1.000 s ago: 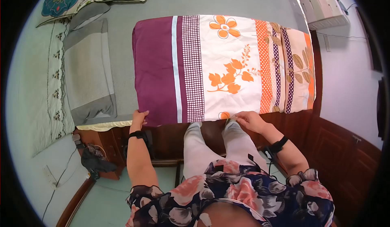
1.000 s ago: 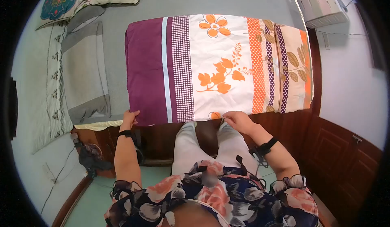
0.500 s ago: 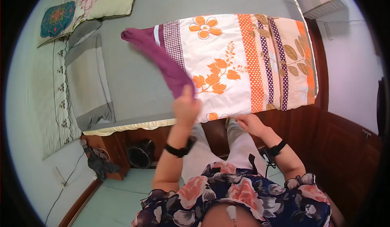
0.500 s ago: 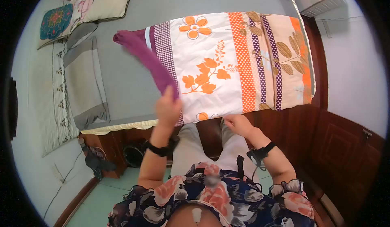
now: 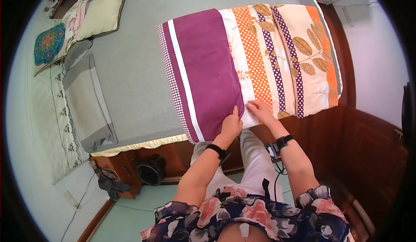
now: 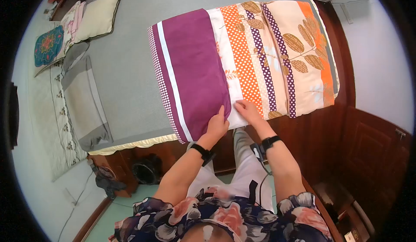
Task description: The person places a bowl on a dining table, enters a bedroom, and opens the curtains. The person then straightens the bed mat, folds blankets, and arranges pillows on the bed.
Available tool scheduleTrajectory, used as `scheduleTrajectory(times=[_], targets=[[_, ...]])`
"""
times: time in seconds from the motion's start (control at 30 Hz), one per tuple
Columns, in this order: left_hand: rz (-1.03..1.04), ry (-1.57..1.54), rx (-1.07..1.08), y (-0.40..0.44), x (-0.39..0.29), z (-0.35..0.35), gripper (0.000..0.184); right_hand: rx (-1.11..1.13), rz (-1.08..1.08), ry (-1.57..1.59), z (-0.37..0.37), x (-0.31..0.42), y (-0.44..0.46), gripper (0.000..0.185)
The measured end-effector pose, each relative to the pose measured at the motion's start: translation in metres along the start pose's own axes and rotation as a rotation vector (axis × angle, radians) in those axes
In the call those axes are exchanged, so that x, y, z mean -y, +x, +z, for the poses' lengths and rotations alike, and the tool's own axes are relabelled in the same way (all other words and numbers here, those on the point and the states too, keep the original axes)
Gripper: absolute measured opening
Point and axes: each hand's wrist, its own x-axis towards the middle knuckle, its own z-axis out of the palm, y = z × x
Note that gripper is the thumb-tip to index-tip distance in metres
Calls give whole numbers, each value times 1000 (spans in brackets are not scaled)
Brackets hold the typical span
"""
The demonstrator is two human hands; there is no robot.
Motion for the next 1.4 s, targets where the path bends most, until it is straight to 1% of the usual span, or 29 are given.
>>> scheduleTrajectory(times=[0.03, 0.1, 0.13, 0.17, 0.2, 0.23, 0.27, 0.3, 0.33, 0.37, 0.4, 0.47, 0.53, 0.6, 0.63, 0.7, 0.8, 0.83, 0.87, 0.93, 0.97, 1.03, 1.07, 1.13, 1.2, 1.27, 1.3, 1.37, 1.4], targets=[[5, 7, 7, -5, -1, -4, 64, -31, -2, 164, 11, 11, 7, 38], [80, -117, -127, -12, -5, -12, 63, 64, 37, 253, 21, 48, 13, 49], [92, -114, -120, -15, -8, -13, 63, 189, 180, 398, 20, 77, 9, 59], [100, -152, -132, -19, -10, -14, 64, 221, 106, 540, 31, 81, 16, 60], [104, -189, -147, -21, -13, -18, 64, 216, 104, 542, 39, 82, 20, 60], [103, -184, -147, -20, -19, -33, 64, 163, -92, 349, 49, 82, 24, 59], [57, -283, 57, -20, -23, -51, 58, 111, -284, 157, 58, 81, 27, 58], [3, -383, 261, -20, -30, -76, 52, 91, -232, 105, 57, 74, 31, 57], [-194, -688, 452, -14, -34, -112, 40, 135, -98, 271, 50, 77, 24, 56], [-260, -791, 293, -2, -7, -117, 27, 128, -9, 319, 46, 66, 23, 56], [-239, -772, 67, 15, 9, -132, 24, 118, 83, 368, 46, 49, 22, 57], [-186, -259, -309, 65, 47, -158, 36, 118, 75, 406, 58, 13, 9, 51], [-208, -127, -282, 130, 66, -171, 46, 95, 64, 452, 67, 0, -4, 45], [-172, 4, -306, 184, 46, -171, 61, -160, -123, -230, 71, 20, -20, 36], [-156, 48, -311, 208, 33, -170, 67, -177, -113, -223, 71, 34, -27, 36], [-283, 117, -301, 237, 1, -159, 81, -128, -468, -178, 64, 64, -41, 32], [-359, 256, -268, 268, 10, -143, 86, -141, -524, -156, 50, 87, -48, 32], [-327, 237, -368, 277, 22, -137, 70, -119, -501, -186, 44, 90, -47, 31], [-325, 243, -365, 283, 37, -139, 70, -121, -499, -180, 36, 94, -46, 31], [29, 66, -651, 282, 47, -155, 49, -62, -548, -79, 19, 106, -51, 37], [36, 78, -653, 285, 49, -159, 49, -66, -555, -69, 12, 110, -55, 37], [190, -234, -759, 264, 13, -181, 35, -64, -518, 131, 1, 109, -70, 42], [184, -230, -763, 258, -4, -184, 35, -56, -519, 133, -2, 100, -73, 42], [226, -164, -710, 254, -34, -174, 38, -165, -463, 59, -6, 70, -70, 42], [392, 84, -671, 271, -30, -138, 50, -159, -391, 57, -13, 41, -64, 46], [-31, -50, -319, 272, -33, -100, 63, -294, -204, -149, -19, 10, -54, 57], [17, -47, -325, 267, -27, -85, 67, -380, -256, -238, -23, -8, -51, 57], [145, 3, -331, 239, -26, -78, 71, -425, -243, -291, -46, -13, -57, 55], [313, 150, -469, 224, -16, -75, 69, -473, -224, -339, -58, -10, -62, 52]])
